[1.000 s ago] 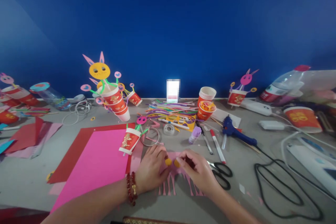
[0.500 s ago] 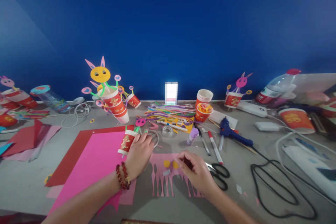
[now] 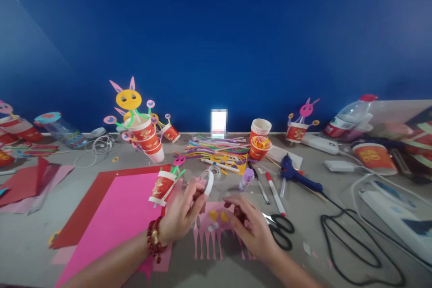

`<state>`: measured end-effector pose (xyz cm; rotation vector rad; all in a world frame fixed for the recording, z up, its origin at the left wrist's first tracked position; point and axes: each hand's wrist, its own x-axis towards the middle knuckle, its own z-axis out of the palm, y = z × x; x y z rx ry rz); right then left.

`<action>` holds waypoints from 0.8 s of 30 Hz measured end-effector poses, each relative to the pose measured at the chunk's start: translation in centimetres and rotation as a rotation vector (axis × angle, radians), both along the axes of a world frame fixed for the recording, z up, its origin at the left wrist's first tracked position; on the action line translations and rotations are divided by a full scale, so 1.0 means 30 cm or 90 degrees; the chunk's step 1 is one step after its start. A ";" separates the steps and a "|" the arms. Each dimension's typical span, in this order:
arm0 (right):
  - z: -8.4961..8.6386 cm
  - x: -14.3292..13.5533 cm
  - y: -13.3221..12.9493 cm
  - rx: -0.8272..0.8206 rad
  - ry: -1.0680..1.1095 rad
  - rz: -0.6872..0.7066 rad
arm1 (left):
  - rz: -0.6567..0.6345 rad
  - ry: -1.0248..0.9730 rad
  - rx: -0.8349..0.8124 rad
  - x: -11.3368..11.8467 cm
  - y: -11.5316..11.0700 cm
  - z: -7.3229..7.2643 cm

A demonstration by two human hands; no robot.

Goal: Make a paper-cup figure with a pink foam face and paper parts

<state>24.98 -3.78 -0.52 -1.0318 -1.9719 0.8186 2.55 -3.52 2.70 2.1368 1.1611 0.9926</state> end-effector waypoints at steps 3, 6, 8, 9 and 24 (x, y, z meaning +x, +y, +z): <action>-0.013 0.003 -0.007 0.063 -0.024 0.028 | -0.047 0.100 0.147 0.018 -0.003 -0.019; -0.028 0.000 -0.006 0.089 -0.056 0.018 | -0.123 0.183 0.247 0.028 0.005 -0.029; -0.033 -0.003 -0.002 0.087 -0.066 0.012 | -0.155 0.225 0.250 0.027 0.012 -0.031; -0.035 -0.004 0.000 0.080 -0.072 0.008 | -0.159 0.239 0.244 0.023 0.016 -0.031; -0.019 0.001 -0.007 -0.033 -0.031 -0.010 | 0.137 0.226 0.221 -0.140 0.120 0.018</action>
